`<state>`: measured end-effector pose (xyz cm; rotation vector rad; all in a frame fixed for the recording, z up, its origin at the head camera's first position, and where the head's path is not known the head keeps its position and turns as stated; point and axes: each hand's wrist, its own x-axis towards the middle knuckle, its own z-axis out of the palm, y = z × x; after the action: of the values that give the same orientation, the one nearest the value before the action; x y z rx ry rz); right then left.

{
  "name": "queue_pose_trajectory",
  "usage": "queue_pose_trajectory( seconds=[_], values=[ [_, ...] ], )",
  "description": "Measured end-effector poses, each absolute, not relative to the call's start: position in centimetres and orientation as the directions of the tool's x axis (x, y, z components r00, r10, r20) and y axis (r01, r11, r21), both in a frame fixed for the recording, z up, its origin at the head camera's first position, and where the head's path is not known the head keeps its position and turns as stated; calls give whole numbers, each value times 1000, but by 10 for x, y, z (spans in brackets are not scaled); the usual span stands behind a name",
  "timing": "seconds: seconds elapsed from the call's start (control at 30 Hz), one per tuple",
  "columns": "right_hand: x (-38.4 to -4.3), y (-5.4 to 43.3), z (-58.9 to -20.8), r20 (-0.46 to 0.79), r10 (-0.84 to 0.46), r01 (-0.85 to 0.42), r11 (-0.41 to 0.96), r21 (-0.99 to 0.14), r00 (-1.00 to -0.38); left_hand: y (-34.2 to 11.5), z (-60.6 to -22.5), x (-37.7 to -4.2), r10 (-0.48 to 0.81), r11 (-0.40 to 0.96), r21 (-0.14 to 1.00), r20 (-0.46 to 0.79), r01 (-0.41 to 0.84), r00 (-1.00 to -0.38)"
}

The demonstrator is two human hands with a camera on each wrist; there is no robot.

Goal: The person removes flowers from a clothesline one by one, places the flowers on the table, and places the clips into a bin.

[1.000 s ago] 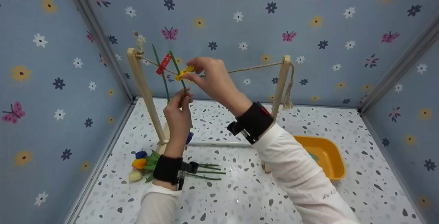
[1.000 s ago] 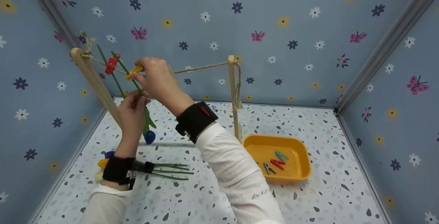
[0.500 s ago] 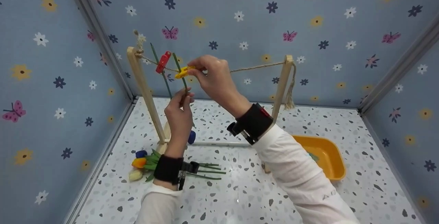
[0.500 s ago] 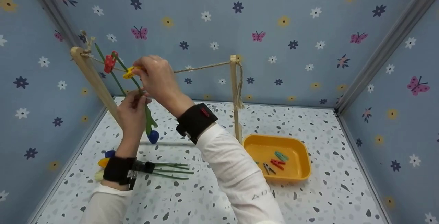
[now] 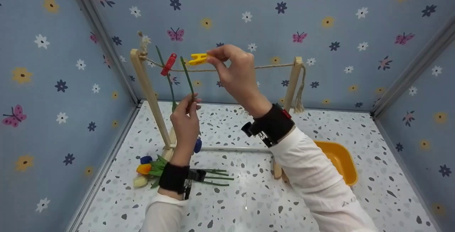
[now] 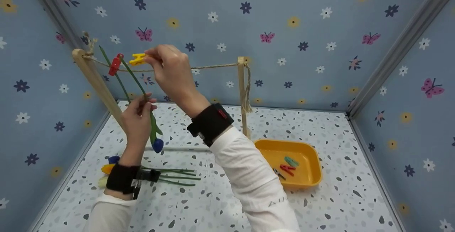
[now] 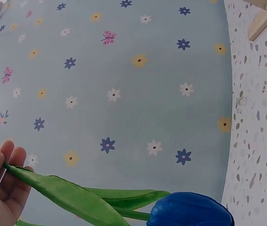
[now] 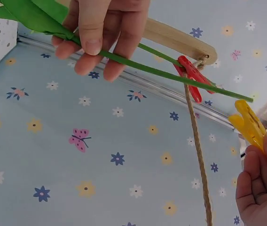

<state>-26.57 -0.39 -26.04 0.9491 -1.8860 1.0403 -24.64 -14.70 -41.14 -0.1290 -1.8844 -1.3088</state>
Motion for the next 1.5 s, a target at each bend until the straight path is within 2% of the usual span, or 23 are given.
queue_pose_trajectory(
  seconds=[0.2,0.4,0.67,0.9,1.13,1.33,1.5],
  values=[
    [-266,17,-255,888,-190,-865,380,-327,-419,-142,-406,-235,-338,450,727,677,519,-654],
    [-260,38,-259,890,-237,-864,430,-262,-388,-138,-399,-219,-288,453,697,705,557,-648],
    [-239,70,-268,893,-269,-881,414,-230,-360,-136,-387,-198,-140,580,540,804,610,-578],
    [-217,115,-274,903,-269,-883,424,-201,-335,-144,-393,-183,-34,715,386,852,583,-522],
    [-202,170,-286,880,-254,-810,546,-213,-402,-162,-414,-178,111,823,219,843,524,-527],
    [-200,215,-310,833,-224,-726,631,-271,-506,-178,-438,-179,262,862,59,797,503,-543],
    [-206,239,-341,780,-171,-643,682,-347,-602,-185,-461,-180,327,867,3,751,498,-573]
  ],
)
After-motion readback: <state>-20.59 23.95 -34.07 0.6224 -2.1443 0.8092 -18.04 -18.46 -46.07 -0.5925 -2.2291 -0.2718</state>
